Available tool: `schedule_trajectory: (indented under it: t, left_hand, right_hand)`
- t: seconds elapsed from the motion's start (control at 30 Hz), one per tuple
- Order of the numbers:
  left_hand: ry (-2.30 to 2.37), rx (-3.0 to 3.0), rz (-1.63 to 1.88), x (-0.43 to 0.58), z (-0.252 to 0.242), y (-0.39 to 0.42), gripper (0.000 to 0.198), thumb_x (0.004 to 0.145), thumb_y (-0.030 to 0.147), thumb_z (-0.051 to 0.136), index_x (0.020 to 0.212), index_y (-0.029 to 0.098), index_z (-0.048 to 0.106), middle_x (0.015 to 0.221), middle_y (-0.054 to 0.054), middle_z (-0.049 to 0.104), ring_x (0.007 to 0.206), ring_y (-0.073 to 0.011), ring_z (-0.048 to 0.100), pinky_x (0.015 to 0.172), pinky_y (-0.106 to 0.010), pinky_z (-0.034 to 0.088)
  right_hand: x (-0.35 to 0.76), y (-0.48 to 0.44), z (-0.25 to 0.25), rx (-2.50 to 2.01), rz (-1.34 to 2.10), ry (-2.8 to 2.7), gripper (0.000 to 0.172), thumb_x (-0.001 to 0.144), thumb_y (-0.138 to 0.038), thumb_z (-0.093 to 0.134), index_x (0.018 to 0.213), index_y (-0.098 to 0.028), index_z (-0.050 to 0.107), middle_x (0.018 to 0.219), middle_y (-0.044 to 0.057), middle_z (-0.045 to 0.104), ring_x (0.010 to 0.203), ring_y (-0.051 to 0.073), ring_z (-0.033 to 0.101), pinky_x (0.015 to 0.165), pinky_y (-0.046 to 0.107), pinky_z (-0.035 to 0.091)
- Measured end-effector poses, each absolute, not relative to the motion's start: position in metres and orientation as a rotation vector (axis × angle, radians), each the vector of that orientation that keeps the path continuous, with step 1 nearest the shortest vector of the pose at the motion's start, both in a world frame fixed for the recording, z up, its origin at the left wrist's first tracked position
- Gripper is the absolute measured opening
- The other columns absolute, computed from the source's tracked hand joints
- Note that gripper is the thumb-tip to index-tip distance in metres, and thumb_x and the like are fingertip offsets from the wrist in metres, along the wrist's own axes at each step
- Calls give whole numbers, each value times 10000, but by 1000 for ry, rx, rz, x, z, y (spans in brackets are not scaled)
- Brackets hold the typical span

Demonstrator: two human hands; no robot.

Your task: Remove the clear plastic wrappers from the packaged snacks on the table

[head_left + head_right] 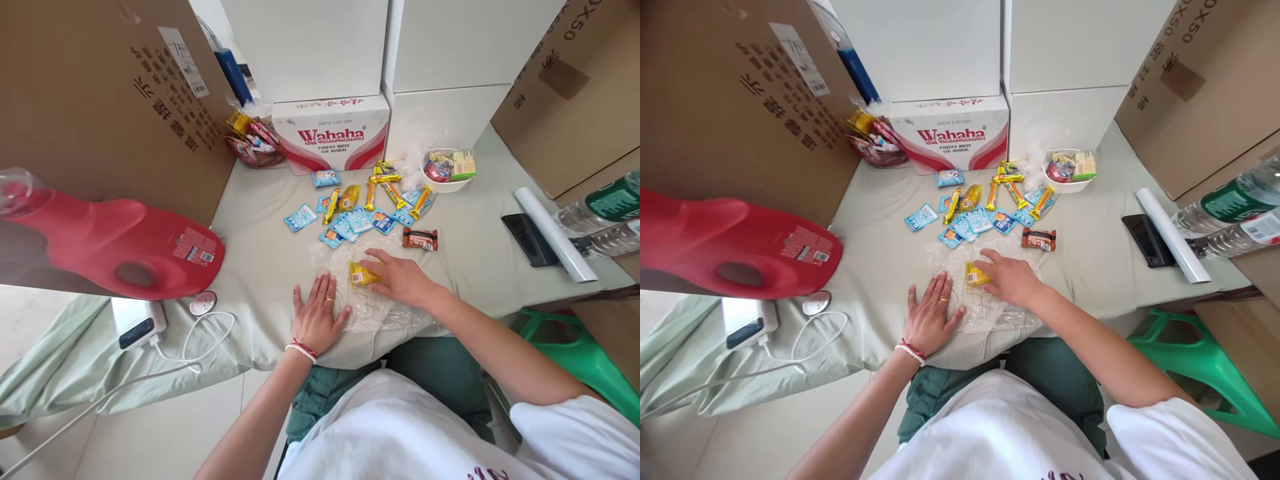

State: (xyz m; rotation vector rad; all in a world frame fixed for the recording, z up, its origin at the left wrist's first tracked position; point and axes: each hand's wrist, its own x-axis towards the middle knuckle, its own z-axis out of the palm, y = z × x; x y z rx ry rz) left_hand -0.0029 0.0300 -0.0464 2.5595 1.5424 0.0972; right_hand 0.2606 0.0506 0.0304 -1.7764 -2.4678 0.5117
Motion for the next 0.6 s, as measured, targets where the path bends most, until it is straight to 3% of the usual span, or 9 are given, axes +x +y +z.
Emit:
schedule_trajectory:
  t: [0.17, 0.4, 0.5, 0.6]
  left_hand:
    - [1561, 2562, 104, -3, -46, 29, 810, 1027, 581, 409, 1686, 159, 200, 1728, -172, 250, 1599, -338, 300, 1298, -683, 85]
    - [1503, 2495, 161, -8, -47, 33, 748, 1050, 536, 368, 1688, 186, 197, 1732, -172, 247, 1603, -323, 297, 1295, -683, 85]
    - [1437, 2421, 183, -20, -39, 37, 645, 1065, 441, 325, 1680, 262, 241, 1751, -130, 206, 1605, -294, 299, 1291, -665, 137]
    - [1318, 2442, 210, -37, -25, 38, 641, 998, 345, 417, 1636, 309, 372, 1760, -69, 202, 1643, -299, 167, 1298, -634, 151]
  right_hand:
    - [259, 47, 26, -1850, 455, -2411, 490, 1037, -243, 515, 1521, -303, 570, 1470, 87, 623, 1226, 261, 665, 886, 337, 565]
    - [250, 48, 20, -1694, 569, -2510, 493, 1033, -243, 537, 1520, -312, 572, 1565, 87, 534, 1234, 269, 668, 935, 370, 573]
    - [256, 36, 13, -1602, 627, -2437, 501, 1033, -273, 547, 1534, -262, 545, 1657, 132, 400, 1295, 289, 633, 984, 418, 574]
    - [275, 6, 13, -1462, 506, -2196, 439, 1061, -377, 514, 1471, -235, 578, 1517, 165, 520, 1294, 279, 612, 1005, 439, 572]
